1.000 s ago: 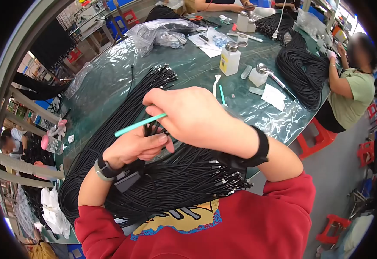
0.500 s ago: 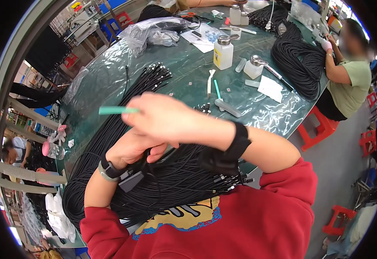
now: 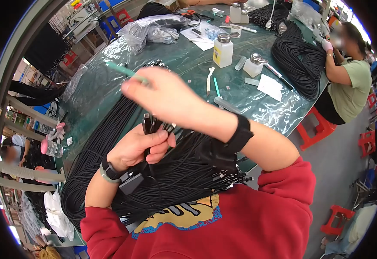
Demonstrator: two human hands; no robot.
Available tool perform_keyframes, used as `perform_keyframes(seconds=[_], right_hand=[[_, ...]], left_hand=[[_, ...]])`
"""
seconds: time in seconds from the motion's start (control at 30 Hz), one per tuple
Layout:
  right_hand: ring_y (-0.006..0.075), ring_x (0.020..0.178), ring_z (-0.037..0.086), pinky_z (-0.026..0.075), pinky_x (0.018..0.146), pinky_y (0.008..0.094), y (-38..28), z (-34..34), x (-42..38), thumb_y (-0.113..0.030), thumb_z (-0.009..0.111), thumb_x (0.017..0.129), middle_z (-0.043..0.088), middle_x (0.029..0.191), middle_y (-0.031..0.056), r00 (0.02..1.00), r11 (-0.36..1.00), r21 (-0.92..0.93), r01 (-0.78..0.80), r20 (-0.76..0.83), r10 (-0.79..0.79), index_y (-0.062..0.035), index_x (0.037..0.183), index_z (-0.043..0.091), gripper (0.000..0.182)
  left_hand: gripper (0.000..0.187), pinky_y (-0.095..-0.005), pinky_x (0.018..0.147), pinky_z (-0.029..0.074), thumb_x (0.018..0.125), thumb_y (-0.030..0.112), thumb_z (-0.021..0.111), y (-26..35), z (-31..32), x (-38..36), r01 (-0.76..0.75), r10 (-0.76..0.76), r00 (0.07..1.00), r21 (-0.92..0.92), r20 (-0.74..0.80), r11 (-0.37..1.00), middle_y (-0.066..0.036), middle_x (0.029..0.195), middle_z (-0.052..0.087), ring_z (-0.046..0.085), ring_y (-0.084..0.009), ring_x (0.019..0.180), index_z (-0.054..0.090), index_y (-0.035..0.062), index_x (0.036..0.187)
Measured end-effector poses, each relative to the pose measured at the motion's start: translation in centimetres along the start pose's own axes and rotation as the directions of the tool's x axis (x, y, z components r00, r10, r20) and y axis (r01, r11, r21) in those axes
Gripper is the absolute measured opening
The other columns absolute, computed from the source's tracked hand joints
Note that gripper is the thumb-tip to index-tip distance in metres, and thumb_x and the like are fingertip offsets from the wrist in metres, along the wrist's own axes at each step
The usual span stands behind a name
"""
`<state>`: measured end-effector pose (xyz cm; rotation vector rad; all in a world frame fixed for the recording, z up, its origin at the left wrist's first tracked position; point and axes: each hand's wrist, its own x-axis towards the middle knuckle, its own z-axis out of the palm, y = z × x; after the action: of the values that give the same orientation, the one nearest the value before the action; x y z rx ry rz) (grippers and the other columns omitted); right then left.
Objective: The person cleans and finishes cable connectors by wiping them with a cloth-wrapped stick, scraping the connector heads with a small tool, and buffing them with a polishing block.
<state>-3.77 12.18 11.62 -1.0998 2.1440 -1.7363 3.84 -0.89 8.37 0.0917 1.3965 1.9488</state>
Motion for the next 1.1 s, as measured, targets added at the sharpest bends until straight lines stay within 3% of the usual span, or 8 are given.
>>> perform_keyframes(seconds=[0.17,0.27,0.3,0.47,0.57,0.67,0.77,1.1], right_hand=[[0.0135,0.076,0.054,0.043,0.063,0.0287,0.4,-1.3,-0.6,-0.032,0.052,0.082,0.058,0.079,0.0085,0.981,0.953,-0.280,-0.118,0.116,0.156,-0.0011,0.089,0.057,0.032],[0.0104,0.065,0.053,0.042,0.058,0.0266,1.0,0.7,-1.6,-0.029,0.054,0.081,0.058,0.071,0.0069,0.925,0.870,-0.371,0.326,0.317,-0.211,-0.0004,0.078,0.056,0.028],[0.0104,0.065,0.053,0.042,0.058,0.0266,1.1,1.0,-1.6,-0.029,0.054,0.081,0.058,0.071,0.0069,0.925,0.874,-0.364,0.321,0.317,-0.208,-0.0004,0.078,0.056,0.028],[0.0059,0.050,0.044,0.036,0.046,0.0238,2.0,1.7,-1.2,-0.025,0.055,0.081,0.048,0.052,-0.0015,0.958,0.993,0.046,-0.108,0.272,0.092,-0.0022,0.066,0.052,0.028],[0.0034,0.044,0.039,0.031,0.040,0.0220,2.5,1.6,-0.7,-0.026,0.055,0.082,0.042,0.047,-0.0049,0.945,0.958,0.133,-0.254,0.243,0.217,-0.0045,0.062,0.051,0.030],[0.0009,0.042,0.036,0.024,0.035,0.0190,2.8,2.1,-1.3,-0.028,0.055,0.082,0.041,0.049,-0.0068,0.837,0.751,0.408,-0.519,0.423,0.348,-0.0083,0.059,0.049,0.031],[0.0007,0.040,0.033,0.022,0.034,0.0180,3.2,2.9,-1.6,-0.029,0.054,0.083,0.040,0.050,-0.0067,0.787,0.649,0.473,-0.596,0.508,0.352,-0.0099,0.059,0.047,0.032],[0.0012,0.037,0.031,0.021,0.031,0.0177,4.3,3.7,-1.3,-0.028,0.053,0.083,0.038,0.050,-0.0067,0.658,0.322,0.577,-0.751,0.694,0.293,-0.0105,0.060,0.043,0.031]], left_hand=[[0.023,-0.0210,0.039,0.028,0.086,0.020,0.048,-0.4,-0.5,-0.1,-0.084,0.074,0.993,-0.121,-0.088,0.989,0.003,0.049,0.036,0.036,-0.0071,0.041,0.053,-0.0025,0.082],[0.024,-0.0208,0.040,0.029,0.086,0.020,0.048,-0.6,-0.7,0.1,-0.015,0.015,1.000,-0.067,-0.006,0.998,0.002,0.048,0.036,0.037,-0.0073,0.042,0.053,-0.0027,0.082],[0.023,-0.0207,0.040,0.029,0.086,0.020,0.048,-0.4,-0.6,-0.1,-0.002,0.003,1.000,-0.032,0.013,0.999,0.002,0.048,0.037,0.038,-0.0070,0.042,0.053,-0.0028,0.082],[0.021,-0.0199,0.040,0.028,0.085,0.017,0.048,-0.9,0.0,-0.9,-0.098,0.096,0.995,0.077,0.024,0.992,0.003,0.050,0.040,0.038,-0.0055,0.043,0.054,-0.0032,0.084],[0.021,-0.0196,0.041,0.028,0.086,0.016,0.047,-1.1,-0.3,-1.4,-0.143,0.141,0.990,0.110,0.027,0.984,0.003,0.050,0.041,0.037,-0.0046,0.043,0.054,-0.0035,0.084],[0.022,-0.0193,0.043,0.029,0.087,0.016,0.046,-1.3,-0.5,-2.0,-0.105,0.100,0.994,0.098,0.051,0.990,0.004,0.051,0.042,0.036,-0.0038,0.044,0.055,-0.0040,0.085],[0.025,-0.0191,0.046,0.031,0.088,0.018,0.044,-0.9,-0.4,-2.5,-0.086,0.061,0.994,0.294,0.095,0.952,0.004,0.051,0.041,0.037,-0.0035,0.046,0.055,-0.0045,0.086],[0.026,-0.0194,0.046,0.031,0.086,0.019,0.046,-0.6,0.1,-2.9,-0.122,0.113,0.992,0.226,0.052,0.966,0.004,0.048,0.041,0.038,-0.0037,0.046,0.056,-0.0047,0.085]])
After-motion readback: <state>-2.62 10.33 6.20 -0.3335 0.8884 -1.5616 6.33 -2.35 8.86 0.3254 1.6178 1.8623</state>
